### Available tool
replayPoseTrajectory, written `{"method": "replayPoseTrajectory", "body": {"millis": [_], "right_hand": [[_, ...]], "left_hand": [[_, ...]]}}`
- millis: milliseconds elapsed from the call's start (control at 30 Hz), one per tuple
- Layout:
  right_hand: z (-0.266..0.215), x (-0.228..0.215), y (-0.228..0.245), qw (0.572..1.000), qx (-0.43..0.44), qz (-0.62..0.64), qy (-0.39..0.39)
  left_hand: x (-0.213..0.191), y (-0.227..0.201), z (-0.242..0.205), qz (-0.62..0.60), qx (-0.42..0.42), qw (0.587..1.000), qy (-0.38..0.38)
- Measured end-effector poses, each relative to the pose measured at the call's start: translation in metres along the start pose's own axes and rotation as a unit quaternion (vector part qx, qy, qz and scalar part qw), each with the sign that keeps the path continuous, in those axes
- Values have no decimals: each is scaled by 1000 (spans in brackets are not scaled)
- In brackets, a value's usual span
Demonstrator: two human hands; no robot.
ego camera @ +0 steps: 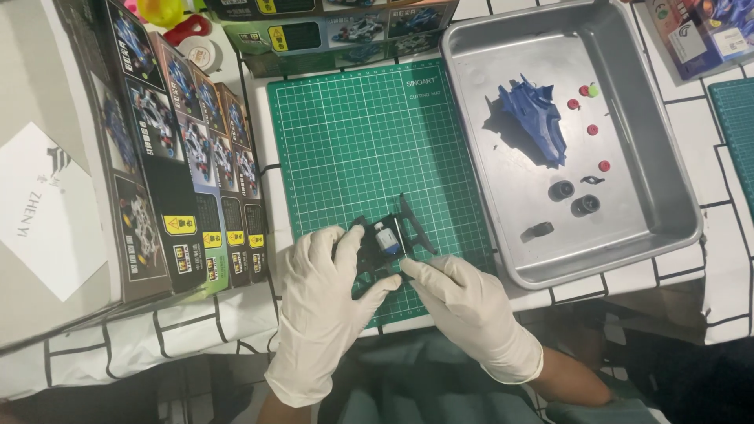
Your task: The person assembles a small black mechanical model on a green cutting mat. They pick up various small black and red parts from a metal tray and attach them to the main body of the model, including wheels and other components.
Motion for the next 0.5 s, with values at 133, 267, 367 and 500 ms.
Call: {"method": "replayPoseTrajectory", "body": {"millis": [133, 267, 367, 500], "right_hand": [[-11, 6, -5, 999, -4, -46, 16], [-16, 11, -8, 999, -7, -31, 28], [-10, 10, -3, 998, -10, -46, 39], [-7, 6, -2, 997, 27, -3, 67]], "left_hand": [[3, 0, -2, 6, 3, 1000, -7], [4, 0, -2, 13, 11, 1000, -6], [3, 0, -2, -4, 8, 1000, -10], [1, 0, -2, 8, 8, 1000, -17]]}}
Point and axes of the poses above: each hand's wrist, its own z-axis towards the middle knuckle, its own x-axis out of the palm, y = z × x, the point moved 4 cm from there along z, towards the middle knuckle, and after that the axes turned 7 degrees about -y, right-handed, at the moved point
